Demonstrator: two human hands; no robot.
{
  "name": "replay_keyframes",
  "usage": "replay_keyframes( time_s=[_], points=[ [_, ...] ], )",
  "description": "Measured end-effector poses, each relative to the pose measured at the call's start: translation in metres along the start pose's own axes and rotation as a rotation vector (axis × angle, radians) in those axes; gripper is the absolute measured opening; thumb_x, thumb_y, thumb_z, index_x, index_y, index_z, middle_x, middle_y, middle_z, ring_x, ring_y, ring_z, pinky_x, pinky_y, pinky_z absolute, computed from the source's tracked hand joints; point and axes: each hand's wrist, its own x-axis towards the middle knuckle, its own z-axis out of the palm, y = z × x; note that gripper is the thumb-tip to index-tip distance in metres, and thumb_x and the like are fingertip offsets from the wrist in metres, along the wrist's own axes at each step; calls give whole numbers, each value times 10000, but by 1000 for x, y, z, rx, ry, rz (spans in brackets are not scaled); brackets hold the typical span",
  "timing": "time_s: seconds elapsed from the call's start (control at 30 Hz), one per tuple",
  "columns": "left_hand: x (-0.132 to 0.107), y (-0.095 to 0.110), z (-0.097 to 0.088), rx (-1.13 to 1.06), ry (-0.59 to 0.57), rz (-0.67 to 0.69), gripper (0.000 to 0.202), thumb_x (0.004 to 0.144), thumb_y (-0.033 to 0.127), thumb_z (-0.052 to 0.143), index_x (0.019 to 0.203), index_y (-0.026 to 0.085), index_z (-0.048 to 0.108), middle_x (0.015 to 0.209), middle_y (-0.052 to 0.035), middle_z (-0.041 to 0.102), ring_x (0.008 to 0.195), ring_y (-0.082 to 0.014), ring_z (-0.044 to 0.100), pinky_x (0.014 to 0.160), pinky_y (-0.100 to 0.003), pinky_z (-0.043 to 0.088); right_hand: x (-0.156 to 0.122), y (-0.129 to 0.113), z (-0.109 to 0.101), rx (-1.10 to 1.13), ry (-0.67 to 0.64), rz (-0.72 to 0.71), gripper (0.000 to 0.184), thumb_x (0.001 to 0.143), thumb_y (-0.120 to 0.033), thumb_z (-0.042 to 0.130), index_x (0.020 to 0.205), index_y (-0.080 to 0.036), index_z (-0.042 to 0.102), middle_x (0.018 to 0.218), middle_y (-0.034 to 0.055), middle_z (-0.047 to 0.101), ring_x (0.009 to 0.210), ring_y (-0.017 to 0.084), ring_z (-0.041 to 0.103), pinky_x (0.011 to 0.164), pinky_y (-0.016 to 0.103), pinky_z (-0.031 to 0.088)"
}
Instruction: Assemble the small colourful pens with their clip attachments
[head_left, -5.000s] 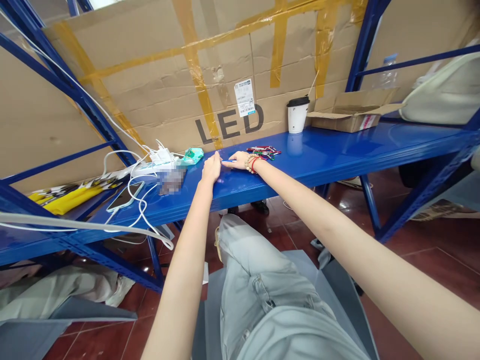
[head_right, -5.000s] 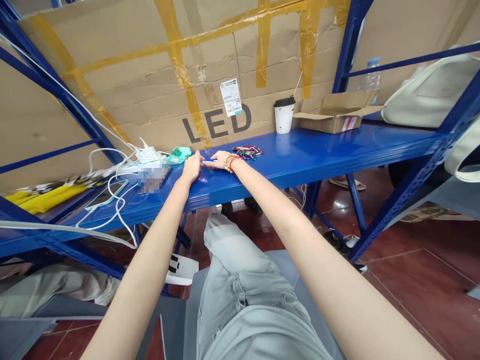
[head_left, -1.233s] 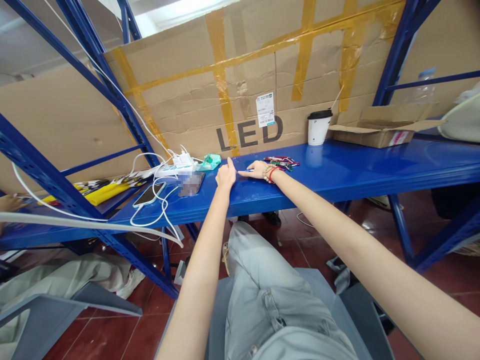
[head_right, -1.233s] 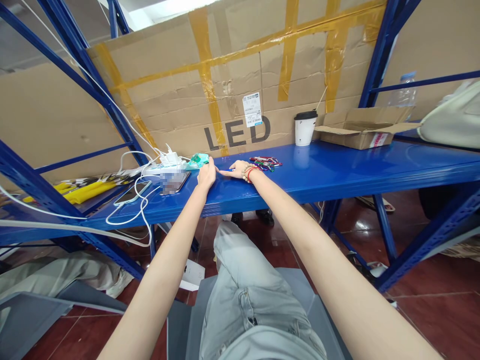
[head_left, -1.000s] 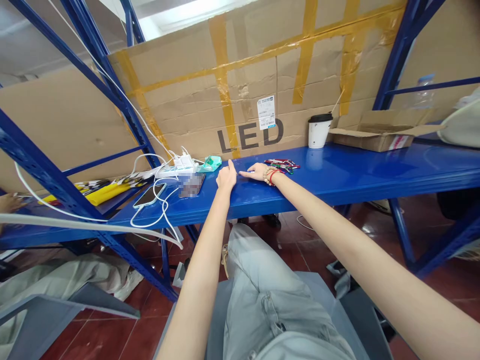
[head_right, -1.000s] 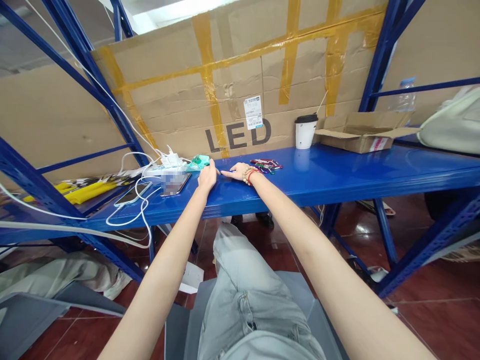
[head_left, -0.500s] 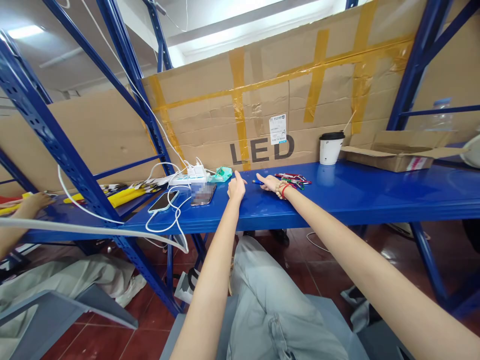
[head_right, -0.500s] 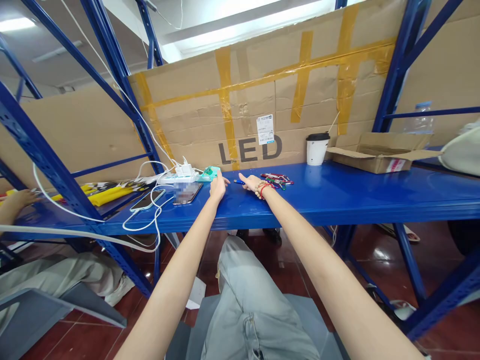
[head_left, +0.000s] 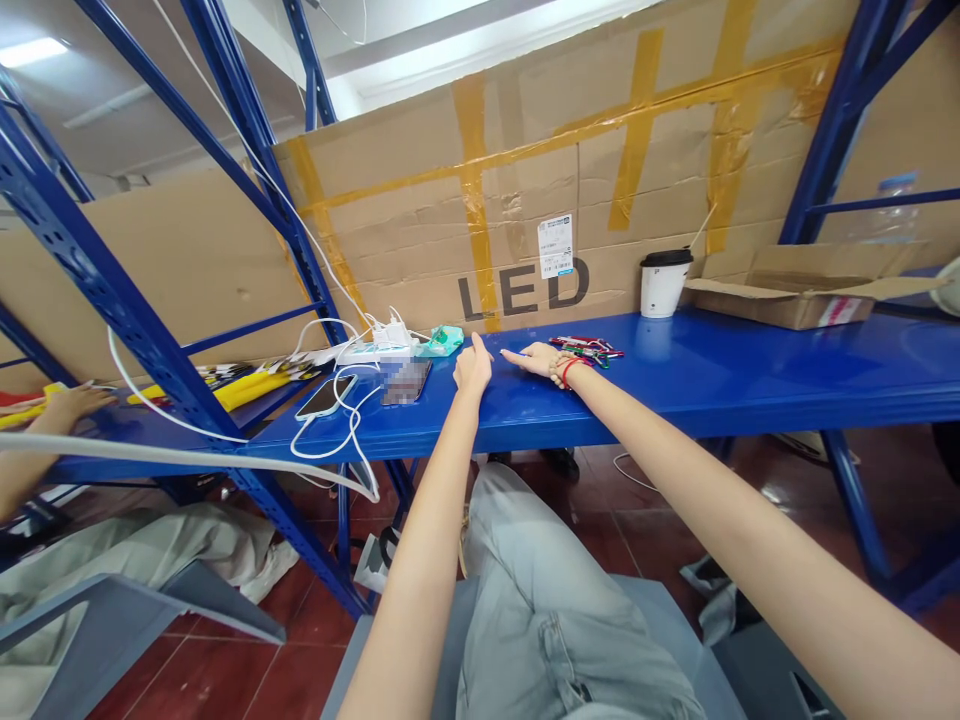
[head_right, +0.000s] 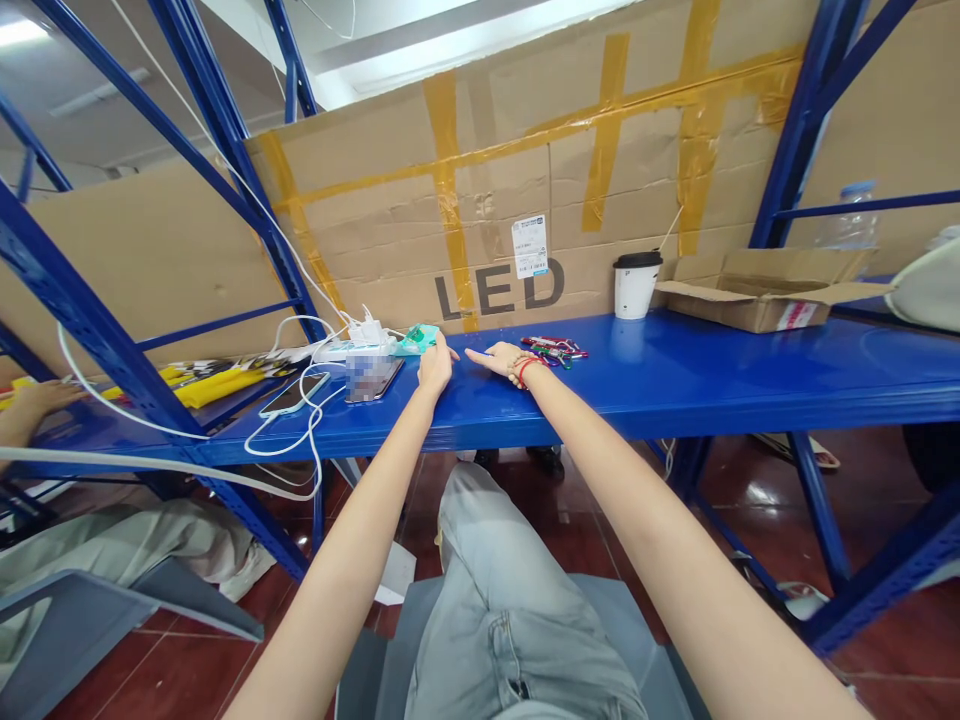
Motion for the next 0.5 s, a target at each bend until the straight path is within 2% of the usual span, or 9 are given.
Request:
replay_keyframes(
  time_s=[0.3,0.4,0.5],
  points=[
    [3,-2,3,-28,0,25,676,911,504,107,614,200,633,854,-88,693,937,-263,620,959,-436,402,2,2,1,25,-16,44,782,711,-850,236,616,-163,596,474,32,519,452,143,473,489,268,341],
    [5,-3,6,-43,-71,77,643,917,485,128,639,197,632,831,-80,692,888,-242,631,928,-405,425,6,4,3,30,-26,49,805,725,-845,192,616,-158,597,495,44,542,442,137,475,480,267,341],
    [7,-6,9,-31,-155,134,633,918,494,147,665,187,639,822,-82,690,853,-233,637,893,-387,443,10,7,5,6,-40,44,790,697,-862,240,624,-165,604,487,39,544,440,141,486,466,266,345]
  ],
)
